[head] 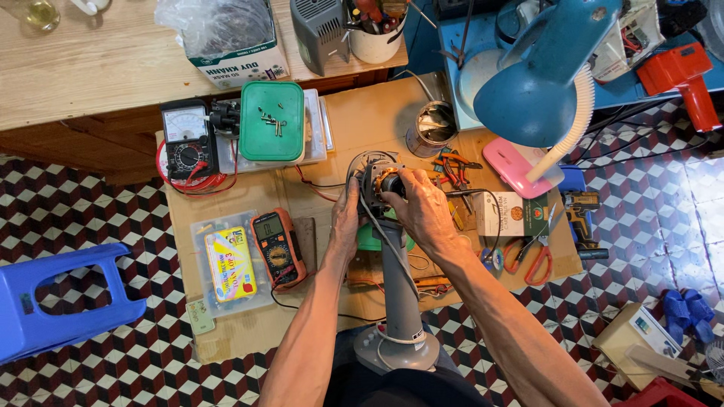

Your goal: The person disassembles a fan motor, removes the rotor, and uses a power drill to tighten screws on the motor housing. They then reassemble the motor components and place the rotor back into the housing.

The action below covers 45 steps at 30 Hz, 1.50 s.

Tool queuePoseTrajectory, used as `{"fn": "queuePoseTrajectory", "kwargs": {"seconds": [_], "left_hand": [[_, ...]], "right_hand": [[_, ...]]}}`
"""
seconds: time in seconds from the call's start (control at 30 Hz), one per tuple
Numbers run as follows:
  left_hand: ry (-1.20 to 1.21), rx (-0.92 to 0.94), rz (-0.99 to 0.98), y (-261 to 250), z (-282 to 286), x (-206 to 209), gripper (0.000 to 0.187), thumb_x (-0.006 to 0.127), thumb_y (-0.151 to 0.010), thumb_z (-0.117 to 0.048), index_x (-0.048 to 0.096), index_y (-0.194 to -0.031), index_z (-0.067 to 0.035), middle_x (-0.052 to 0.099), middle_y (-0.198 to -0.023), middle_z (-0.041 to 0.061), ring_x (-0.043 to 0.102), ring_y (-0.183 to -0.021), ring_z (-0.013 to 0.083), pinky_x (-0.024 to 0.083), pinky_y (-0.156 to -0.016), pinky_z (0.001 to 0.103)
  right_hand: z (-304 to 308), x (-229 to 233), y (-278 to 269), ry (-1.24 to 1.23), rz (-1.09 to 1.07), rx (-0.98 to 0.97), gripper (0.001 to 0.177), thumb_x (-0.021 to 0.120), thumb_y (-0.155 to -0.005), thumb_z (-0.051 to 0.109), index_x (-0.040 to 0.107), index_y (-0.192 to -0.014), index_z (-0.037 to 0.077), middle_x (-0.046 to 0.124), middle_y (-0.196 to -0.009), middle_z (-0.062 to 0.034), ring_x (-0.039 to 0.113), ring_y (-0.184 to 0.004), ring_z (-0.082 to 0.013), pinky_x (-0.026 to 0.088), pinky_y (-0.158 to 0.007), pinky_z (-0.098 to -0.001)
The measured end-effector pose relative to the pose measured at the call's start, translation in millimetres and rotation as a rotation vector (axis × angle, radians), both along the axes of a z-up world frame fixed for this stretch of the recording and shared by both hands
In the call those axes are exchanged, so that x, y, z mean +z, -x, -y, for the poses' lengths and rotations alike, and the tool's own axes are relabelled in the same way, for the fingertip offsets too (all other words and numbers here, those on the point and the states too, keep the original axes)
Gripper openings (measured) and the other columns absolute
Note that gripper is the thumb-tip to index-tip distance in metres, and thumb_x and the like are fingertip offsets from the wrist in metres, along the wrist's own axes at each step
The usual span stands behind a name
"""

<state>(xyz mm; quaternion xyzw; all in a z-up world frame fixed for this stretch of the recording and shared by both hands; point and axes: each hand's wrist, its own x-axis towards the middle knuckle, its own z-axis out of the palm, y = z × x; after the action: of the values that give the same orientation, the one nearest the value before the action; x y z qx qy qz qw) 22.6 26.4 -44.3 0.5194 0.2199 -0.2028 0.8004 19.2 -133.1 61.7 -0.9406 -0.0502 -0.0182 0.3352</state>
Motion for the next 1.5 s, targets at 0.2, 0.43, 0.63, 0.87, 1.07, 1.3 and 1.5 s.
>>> {"fn": "queuePoseTrajectory", "kwargs": {"seconds": [0.2, 0.43, 0.63, 0.87, 1.07, 1.3, 1.5], "left_hand": [[0.008, 0.042, -0.063, 0.6, 2.3, 1.7, 0.054, 0.053, -0.096, -0.058, 0.063, -0.132, -0.019, 0.069, -0.111, -0.002, 0.064, -0.102, 0.0111, 0.053, -0.087, 0.034], [0.057, 0.030, 0.001, 1.7, 2.7, 0.2, 0.060, 0.050, -0.098, -0.062, 0.062, -0.133, -0.015, 0.067, -0.116, -0.001, 0.063, -0.108, 0.0092, 0.056, -0.093, 0.035], [0.292, 0.169, -0.067, 1.3, -1.3, -22.0, 0.061, 0.055, -0.095, -0.060, 0.059, -0.136, -0.015, 0.068, -0.124, 0.002, 0.067, -0.108, 0.0140, 0.057, -0.092, 0.036], [0.398, 0.205, -0.047, 7.6, -16.3, -46.4, 0.061, 0.058, -0.098, -0.057, 0.060, -0.136, -0.009, 0.070, -0.122, 0.006, 0.068, -0.106, 0.0194, 0.059, -0.088, 0.037], [0.517, 0.217, -0.069, 2.1, -13.9, -62.6, 0.061, 0.057, -0.097, -0.056, 0.059, -0.136, -0.010, 0.070, -0.125, 0.007, 0.069, -0.109, 0.0211, 0.060, -0.092, 0.039], [0.495, 0.169, -0.032, -0.2, -2.3, -53.2, 0.065, 0.057, -0.099, -0.060, 0.058, -0.140, -0.010, 0.066, -0.132, 0.007, 0.065, -0.114, 0.0234, 0.056, -0.096, 0.042], [0.515, 0.216, -0.088, 10.2, 16.1, -5.6, 0.069, 0.056, -0.092, -0.063, 0.051, -0.141, -0.014, 0.059, -0.140, 0.006, 0.057, -0.127, 0.0234, 0.045, -0.108, 0.049]], "right_hand": [[-5.3, -1.6, 0.2, 0.066, 0.016, 0.000, 0.045, 0.080, -0.086, 0.021, 0.060, -0.118, -0.003, 0.061, -0.099, -0.0250, 0.066, -0.086, -0.0418, 0.054, -0.072, -0.0492], [-10.8, 9.8, 2.4, 0.102, 0.019, 0.040, 0.046, 0.080, -0.087, 0.021, 0.058, -0.120, -0.003, 0.061, -0.104, -0.0227, 0.066, -0.091, -0.0382, 0.056, -0.075, -0.0453], [-1.5, 20.7, 37.2, -0.138, -0.095, -0.196, 0.078, 0.081, -0.079, 0.026, 0.047, -0.142, -0.004, 0.061, -0.119, -0.0238, 0.069, -0.098, -0.0325, 0.056, -0.081, -0.0408], [5.4, 5.4, 114.6, -0.196, -0.386, -0.289, 0.081, 0.080, -0.082, 0.043, 0.049, -0.142, -0.002, 0.059, -0.134, -0.0277, 0.062, -0.118, -0.0394, 0.049, -0.098, -0.0445], [-19.9, -17.0, 131.4, -0.202, -0.623, -0.247, 0.100, 0.082, -0.071, 0.043, 0.036, -0.150, 0.001, 0.057, -0.136, -0.0270, 0.062, -0.120, -0.0403, 0.050, -0.099, -0.0458], [10.6, -9.6, 110.3, -0.157, -0.593, -0.231, 0.079, 0.074, -0.069, 0.025, 0.048, -0.142, 0.010, 0.066, -0.124, -0.0219, 0.067, -0.108, -0.0401, 0.052, -0.093, -0.0466], [54.7, 7.2, 116.1, -0.160, -0.552, -0.223, 0.077, 0.072, -0.069, 0.026, 0.051, -0.141, 0.010, 0.070, -0.116, -0.0223, 0.070, -0.104, -0.0377, 0.054, -0.091, -0.0440]]}}
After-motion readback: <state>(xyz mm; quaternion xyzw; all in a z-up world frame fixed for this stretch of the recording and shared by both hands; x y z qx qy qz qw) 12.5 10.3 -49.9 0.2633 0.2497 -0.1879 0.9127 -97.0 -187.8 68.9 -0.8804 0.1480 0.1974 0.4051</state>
